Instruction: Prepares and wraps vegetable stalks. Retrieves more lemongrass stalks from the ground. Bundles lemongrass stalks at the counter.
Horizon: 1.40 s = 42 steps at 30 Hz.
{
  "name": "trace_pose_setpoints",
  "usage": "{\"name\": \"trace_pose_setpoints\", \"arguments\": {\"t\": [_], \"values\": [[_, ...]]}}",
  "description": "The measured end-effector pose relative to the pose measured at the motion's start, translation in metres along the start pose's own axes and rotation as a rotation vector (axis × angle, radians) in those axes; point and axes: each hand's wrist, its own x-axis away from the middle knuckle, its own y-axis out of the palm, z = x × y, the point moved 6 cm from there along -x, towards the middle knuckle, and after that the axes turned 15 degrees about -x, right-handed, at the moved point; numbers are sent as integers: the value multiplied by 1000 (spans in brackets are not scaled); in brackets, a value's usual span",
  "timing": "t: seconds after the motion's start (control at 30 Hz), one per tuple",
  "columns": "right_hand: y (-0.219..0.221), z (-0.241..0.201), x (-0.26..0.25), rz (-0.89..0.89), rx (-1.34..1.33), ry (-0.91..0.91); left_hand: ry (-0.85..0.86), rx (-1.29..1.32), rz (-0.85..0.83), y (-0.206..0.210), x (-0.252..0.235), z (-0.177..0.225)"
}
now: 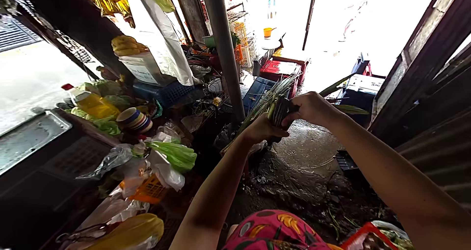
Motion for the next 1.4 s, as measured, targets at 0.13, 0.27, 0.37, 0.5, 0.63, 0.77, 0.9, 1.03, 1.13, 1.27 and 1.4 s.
{"name": "trace_pose_setpoints", "arguments": {"t": [0.13,0.27,0.37,0.5,0.63,0.77,0.9,1.03,1.13,1.27,1.4], "values": [[4,-4,8,-37,99,43,30,-157,29,-2,2,-4],[6,-19,22,-131,451,-69,-76,-152,122,-7,13,-4],[8,-21,29,-130,564,-94,-80,-142,154,-11,17,-2],[6,-28,27,138,382,-107,-31,-127,143,-1,16,13],[11,-42,26,498,-48,-70,121,-91,234,5,12,34],[27,-40,22,590,-308,35,182,-87,314,6,10,40],[38,-36,21,513,-363,74,145,-80,348,0,13,37],[38,-26,16,241,-436,130,42,49,395,1,18,31],[30,-12,15,49,-779,41,17,62,394,-4,19,28],[8,-17,3,116,-1042,-69,41,-42,337,0,16,32],[22,-41,-3,331,-1071,-54,94,-230,340,10,10,35]]}}
